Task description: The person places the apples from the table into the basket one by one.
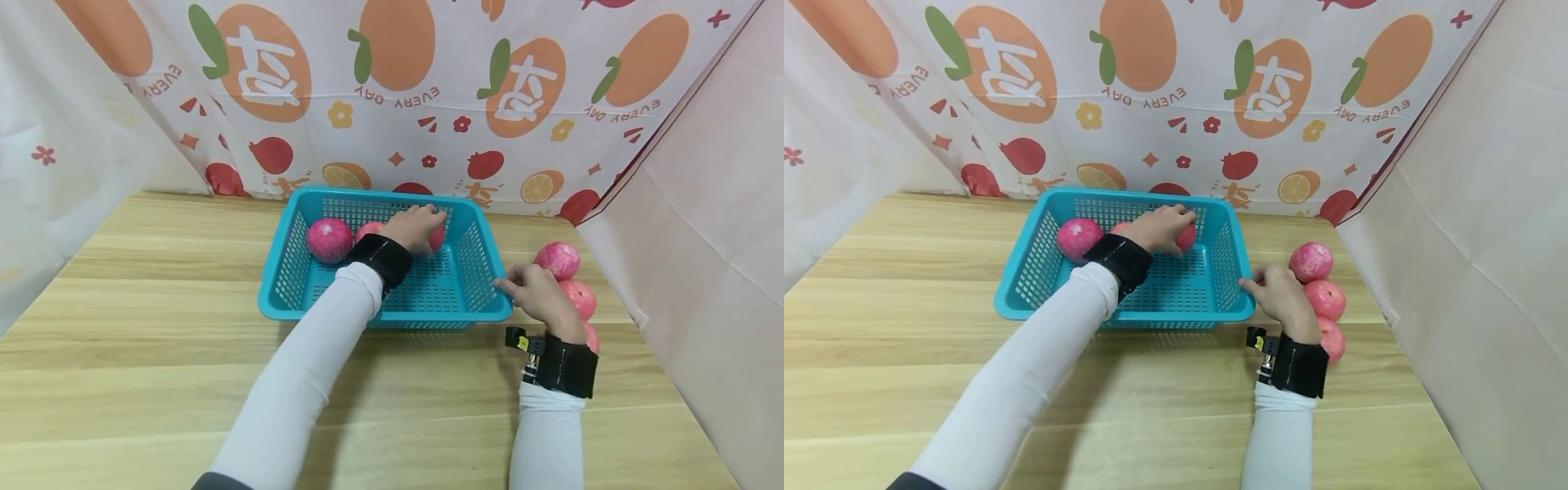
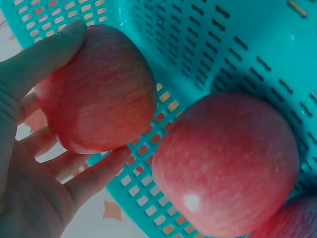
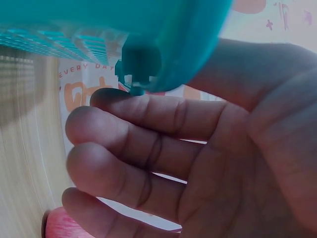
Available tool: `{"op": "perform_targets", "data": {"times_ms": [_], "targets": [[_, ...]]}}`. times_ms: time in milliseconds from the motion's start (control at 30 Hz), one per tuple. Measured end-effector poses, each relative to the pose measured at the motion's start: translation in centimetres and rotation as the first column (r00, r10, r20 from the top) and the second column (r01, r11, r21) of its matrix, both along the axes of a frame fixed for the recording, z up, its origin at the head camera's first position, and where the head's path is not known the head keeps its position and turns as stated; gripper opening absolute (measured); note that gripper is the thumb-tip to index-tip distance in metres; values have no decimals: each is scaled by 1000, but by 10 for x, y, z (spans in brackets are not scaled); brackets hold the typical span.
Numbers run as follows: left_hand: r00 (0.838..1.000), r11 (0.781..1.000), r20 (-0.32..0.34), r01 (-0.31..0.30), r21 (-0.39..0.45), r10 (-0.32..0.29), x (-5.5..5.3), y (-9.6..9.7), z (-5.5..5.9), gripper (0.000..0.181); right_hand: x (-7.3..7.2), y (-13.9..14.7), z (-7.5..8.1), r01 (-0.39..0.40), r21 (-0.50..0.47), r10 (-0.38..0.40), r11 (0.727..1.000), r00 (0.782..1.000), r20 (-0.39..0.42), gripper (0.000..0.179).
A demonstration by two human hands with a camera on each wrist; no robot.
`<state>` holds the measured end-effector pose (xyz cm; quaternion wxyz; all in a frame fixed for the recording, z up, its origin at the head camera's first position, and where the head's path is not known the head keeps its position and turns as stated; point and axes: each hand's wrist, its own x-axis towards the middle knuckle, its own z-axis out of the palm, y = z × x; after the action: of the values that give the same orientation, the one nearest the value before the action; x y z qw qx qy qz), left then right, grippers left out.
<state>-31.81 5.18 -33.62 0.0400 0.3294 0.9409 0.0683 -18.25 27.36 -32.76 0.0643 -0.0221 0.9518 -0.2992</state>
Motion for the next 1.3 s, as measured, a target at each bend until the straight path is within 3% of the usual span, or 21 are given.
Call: {"op": "perform_targets", "data": {"times_ms": [333, 567, 800, 1300], "targets": [[998, 997, -47, 45, -63, -48, 4, 10, -7, 71, 0, -1, 0, -5, 2, 5, 1000, 1000, -4, 30], [1000, 998, -13, 10, -56, -11, 4, 6, -13, 72, -1, -2, -1, -5, -5, 5, 1000, 1000, -5, 30], [999, 994, -12, -41, -104, 40, 2, 9, -16, 72, 0, 0, 0, 0, -5, 0, 1000, 1000, -1, 30], [998, 991, -52, -44, -126, 38, 9, 7, -11, 64, -2, 0, -1, 3, 13, -3, 1000, 1000, -10, 29]]}}
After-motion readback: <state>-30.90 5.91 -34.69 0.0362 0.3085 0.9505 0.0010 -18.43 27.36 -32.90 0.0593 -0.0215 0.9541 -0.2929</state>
